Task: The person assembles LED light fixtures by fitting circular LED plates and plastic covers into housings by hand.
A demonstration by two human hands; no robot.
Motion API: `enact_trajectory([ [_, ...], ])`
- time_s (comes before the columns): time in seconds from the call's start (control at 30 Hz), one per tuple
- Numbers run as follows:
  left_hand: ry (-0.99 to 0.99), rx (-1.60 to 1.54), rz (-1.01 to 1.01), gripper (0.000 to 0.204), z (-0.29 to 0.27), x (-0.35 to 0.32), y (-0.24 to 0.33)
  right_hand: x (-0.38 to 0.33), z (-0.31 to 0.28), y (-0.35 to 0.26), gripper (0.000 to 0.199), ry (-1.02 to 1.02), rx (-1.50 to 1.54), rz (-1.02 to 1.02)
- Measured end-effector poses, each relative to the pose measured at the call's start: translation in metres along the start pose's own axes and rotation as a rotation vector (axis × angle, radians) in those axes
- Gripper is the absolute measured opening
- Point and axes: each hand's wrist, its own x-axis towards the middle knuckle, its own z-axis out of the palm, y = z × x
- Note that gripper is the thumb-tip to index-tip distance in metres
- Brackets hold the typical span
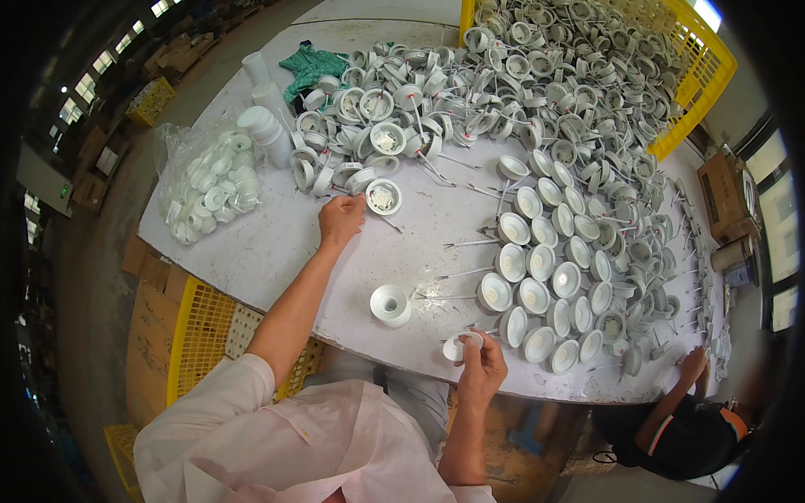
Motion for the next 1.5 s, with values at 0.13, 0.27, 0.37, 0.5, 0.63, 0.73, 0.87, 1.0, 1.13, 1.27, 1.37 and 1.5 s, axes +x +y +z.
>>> enact_trajectory([
  [0.13,-0.109,-0.268,-0.226,0.066,0.002,0.016,0.013,-0.001,-0.01,-0.002,0.022,0.025,-0.017,0.005],
  [0.27,-0.219,-0.365,-0.484,0.098,-0.006,0.048,0.009,-0.003,-0.008,-0.001,0.023,0.012,-0.01,0.0],
  [0.37,-0.406,-0.405,-0.539,0.1,-0.013,0.053,0.018,-0.007,-0.008,-0.002,0.022,-0.015,-0.007,0.027],
  [0.5,-0.463,-0.424,-0.575,0.085,-0.003,0.052,0.023,-0.01,-0.013,-0.003,0.022,-0.006,-0.017,0.027],
  [0.63,-0.448,-0.468,-0.598,0.08,0.01,0.051,0.023,-0.015,-0.017,-0.005,0.022,0.011,-0.025,-0.004],
  [0.73,-0.471,-0.553,-0.603,0.074,0.014,0.047,0.024,-0.02,-0.02,-0.008,0.021,0.05,-0.058,0.019],
  [0.87,-0.468,-0.7,-0.702,0.067,0.015,0.044,0.028,-0.024,-0.022,-0.007,0.021,0.06,-0.043,0.012],
  [1.0,-0.434,-0.738,-0.698,0.051,0.013,0.048,0.022,-0.026,-0.023,-0.005,0.02,0.067,-0.05,0.002],
  [1.13,-0.421,-0.71,-0.582,0.037,0.013,0.05,0.013,-0.026,-0.022,-0.004,0.02,0.077,-0.068,0.013],
  [1.27,-0.418,-0.609,-0.487,0.026,0.013,0.052,0.01,-0.03,-0.024,-0.005,0.02,0.096,-0.039,0.008],
  [1.37,-0.327,-0.45,-0.309,0.024,0.003,0.047,0.0,-0.028,-0.023,-0.001,0.02,0.095,-0.051,0.037],
  [1.5,-0.387,-0.733,-0.294,0.024,-0.009,0.032,-0.002,-0.032,-0.024,0.0,0.021,0.097,-0.041,0.027],
])
